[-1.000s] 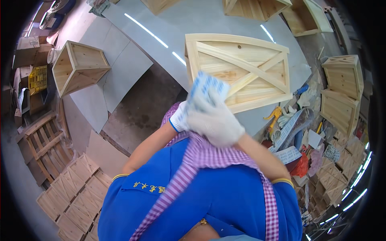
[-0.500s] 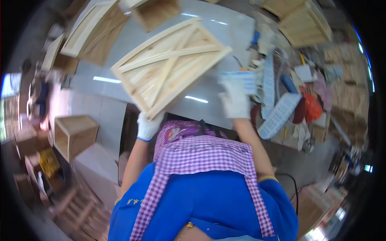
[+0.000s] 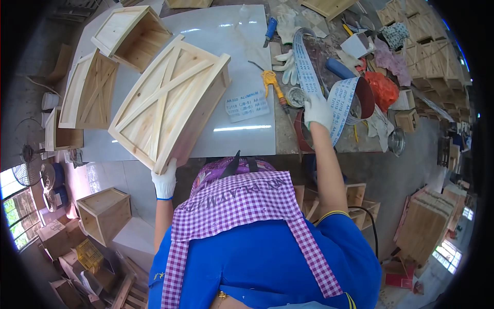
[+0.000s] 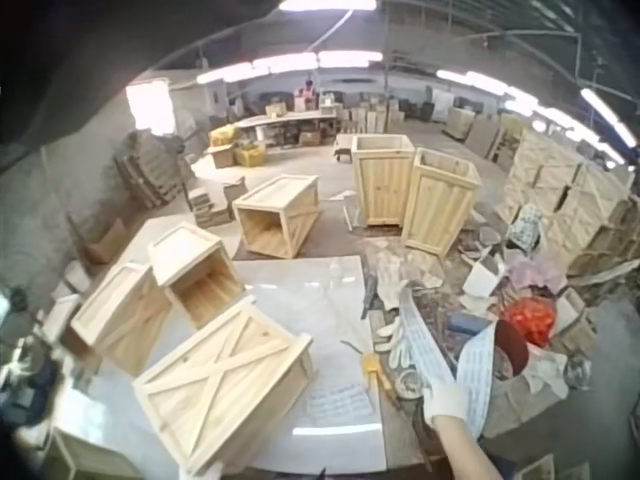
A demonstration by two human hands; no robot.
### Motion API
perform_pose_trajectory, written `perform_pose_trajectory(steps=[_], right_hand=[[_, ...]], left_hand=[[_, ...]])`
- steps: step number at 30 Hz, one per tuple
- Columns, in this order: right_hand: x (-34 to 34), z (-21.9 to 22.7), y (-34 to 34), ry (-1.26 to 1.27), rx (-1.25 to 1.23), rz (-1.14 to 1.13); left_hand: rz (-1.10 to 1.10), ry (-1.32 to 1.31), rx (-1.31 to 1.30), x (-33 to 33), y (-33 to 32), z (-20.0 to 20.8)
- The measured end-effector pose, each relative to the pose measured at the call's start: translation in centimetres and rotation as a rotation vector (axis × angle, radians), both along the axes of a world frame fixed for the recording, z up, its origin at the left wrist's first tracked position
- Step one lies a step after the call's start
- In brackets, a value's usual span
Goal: Inspecting, cleaning, and using a pneumatic stapler to assemble wooden boxes in a workshop.
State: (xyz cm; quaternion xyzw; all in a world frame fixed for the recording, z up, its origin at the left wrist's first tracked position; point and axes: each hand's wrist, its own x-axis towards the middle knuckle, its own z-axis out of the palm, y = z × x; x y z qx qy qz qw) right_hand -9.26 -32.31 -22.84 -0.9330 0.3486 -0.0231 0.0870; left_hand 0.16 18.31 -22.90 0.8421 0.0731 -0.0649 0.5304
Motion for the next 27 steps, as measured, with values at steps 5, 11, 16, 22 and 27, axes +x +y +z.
perform_pose_trajectory(steps=[5,11,16,22,27], right_hand=[[-0.8,-3.0,-2.1,0.290,0.183,-0.044],[-0.5,-3.3,-1.8,0.267,0.104,0.016],[-0.1,-0.8,-2.7,0.159,0.129,-0.103],[-0.7,-4.7,-3.1,0.006,0.086,-0.013],[-1.4,-6.6,-2.8,0.006,0.044,0.001]], left_hand=[[-0.345,0.256,0.721,-1.2,0.8,3.2],[-0.816,0.364,0.569,-4.2,-3.6,8.7],[-0.933,0.006,0.293,-1.2,-14.6,8.8],[-1.166,-0.359,0.280,2.3,-27.3,2.7],[-1.172,-0.696,0.238,4.4,-34.6,-3.1]])
